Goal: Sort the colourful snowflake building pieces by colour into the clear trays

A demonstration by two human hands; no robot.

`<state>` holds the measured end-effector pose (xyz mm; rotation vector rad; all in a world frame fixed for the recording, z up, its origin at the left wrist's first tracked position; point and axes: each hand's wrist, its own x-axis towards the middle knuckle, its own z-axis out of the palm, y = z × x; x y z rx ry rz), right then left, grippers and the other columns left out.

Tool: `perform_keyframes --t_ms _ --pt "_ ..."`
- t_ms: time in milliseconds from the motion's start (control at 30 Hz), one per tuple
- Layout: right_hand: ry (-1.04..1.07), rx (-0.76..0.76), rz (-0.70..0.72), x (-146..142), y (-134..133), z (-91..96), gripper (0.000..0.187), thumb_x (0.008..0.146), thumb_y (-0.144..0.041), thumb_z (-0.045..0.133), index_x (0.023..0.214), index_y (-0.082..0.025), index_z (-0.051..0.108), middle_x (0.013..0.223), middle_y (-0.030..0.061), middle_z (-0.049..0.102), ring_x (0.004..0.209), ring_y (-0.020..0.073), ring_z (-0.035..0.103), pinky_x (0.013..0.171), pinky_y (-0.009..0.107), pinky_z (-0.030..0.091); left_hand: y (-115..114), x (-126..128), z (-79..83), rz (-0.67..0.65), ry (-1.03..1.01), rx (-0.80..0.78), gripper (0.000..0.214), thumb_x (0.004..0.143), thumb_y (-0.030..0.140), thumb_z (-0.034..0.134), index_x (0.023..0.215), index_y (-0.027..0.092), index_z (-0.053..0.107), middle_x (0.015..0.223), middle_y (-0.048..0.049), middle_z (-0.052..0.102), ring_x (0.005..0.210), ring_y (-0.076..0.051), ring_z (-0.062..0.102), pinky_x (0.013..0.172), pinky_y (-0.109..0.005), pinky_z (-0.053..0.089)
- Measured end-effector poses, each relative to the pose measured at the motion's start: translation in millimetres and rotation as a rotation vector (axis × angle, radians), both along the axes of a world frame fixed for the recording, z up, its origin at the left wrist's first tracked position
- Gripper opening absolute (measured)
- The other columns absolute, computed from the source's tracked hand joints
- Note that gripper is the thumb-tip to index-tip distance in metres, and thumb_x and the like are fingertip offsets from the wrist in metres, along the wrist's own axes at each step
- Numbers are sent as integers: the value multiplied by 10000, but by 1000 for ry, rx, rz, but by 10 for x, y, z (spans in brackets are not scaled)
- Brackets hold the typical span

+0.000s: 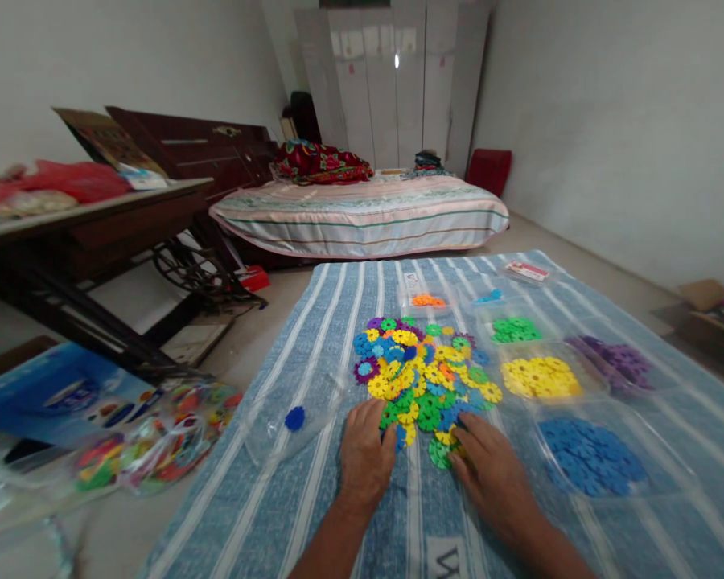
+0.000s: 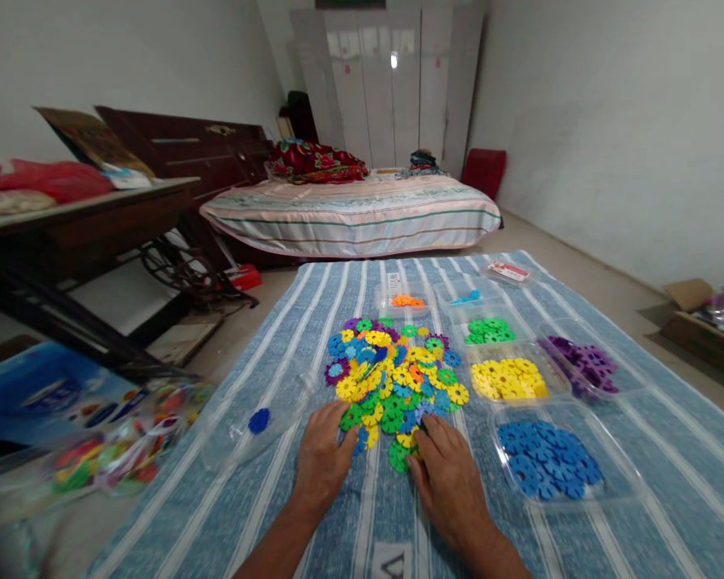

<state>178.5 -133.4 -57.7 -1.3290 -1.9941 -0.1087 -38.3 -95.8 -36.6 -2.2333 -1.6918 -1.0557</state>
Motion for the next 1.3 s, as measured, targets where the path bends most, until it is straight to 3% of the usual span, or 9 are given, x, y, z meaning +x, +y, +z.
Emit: perform_keyframes --t_ms 367,633,733,833,967,1167,1300 --pt "28 -22 -15 -63 14 88 230 859 -214 500 1048 -169 623 1167 128 616 1119 254 554 920 451 505 8 14 25 -71 -130 -55 292 828 199 499 1116 182 546 1012 -75 652 932 -197 646 794 -330 556" --pt "22 4 -15 -52 20 71 243 857 -195 499 1078 -186 599 1178 119 608 1116 251 558 914 454 512 3 10 61 -89 -219 -121 277 834 260 501 1084 189 594 928 -45 697 727 -158 665 647 -264 555" --pt "48 36 -34 -86 -1 79 226 864 -209 503 1069 -199 599 1167 120 608 1122 259 553 901 464 517 -41 35 100 -89 -283 -190 276 827 276 525 1081 209 610 777 12 700 572 -120 629 590 -232 542" --pt "76 59 -28 -180 -9 151 238 868 -218 510 1094 -193 582 1156 128 607 1135 269 540 906 475 508 -95 81 158 -139 -338 -269 275 826 277 541 1085 221 616 666 49 678 489 -95 593 538 -200 525" --pt "107 36 32 -339 47 324 294 869 -178 472 1153 -194 551 1121 114 624 1090 242 560 918 439 496 -150 137 211 -285 -384 -299 291 828 249 548 1113 231 609 793 15 727 560 -101 639 556 -195 543" --pt "145 -91 200 -430 126 423 220 893 -147 401 918 -210 610 851 53 645 809 167 604 748 294 497 -182 166 212 -386 -387 -289 302 820 174 539 1113 226 597 844 1 733 650 -109 675 620 -199 565" --pt "41 -128 217 -238 255 474 205 902 -189 427 821 -201 614 763 33 626 728 150 574 686 259 456 -155 142 199 -287 -423 -262 289 810 186 557 1095 203 601 860 -12 733 643 -108 670 612 -208 566"
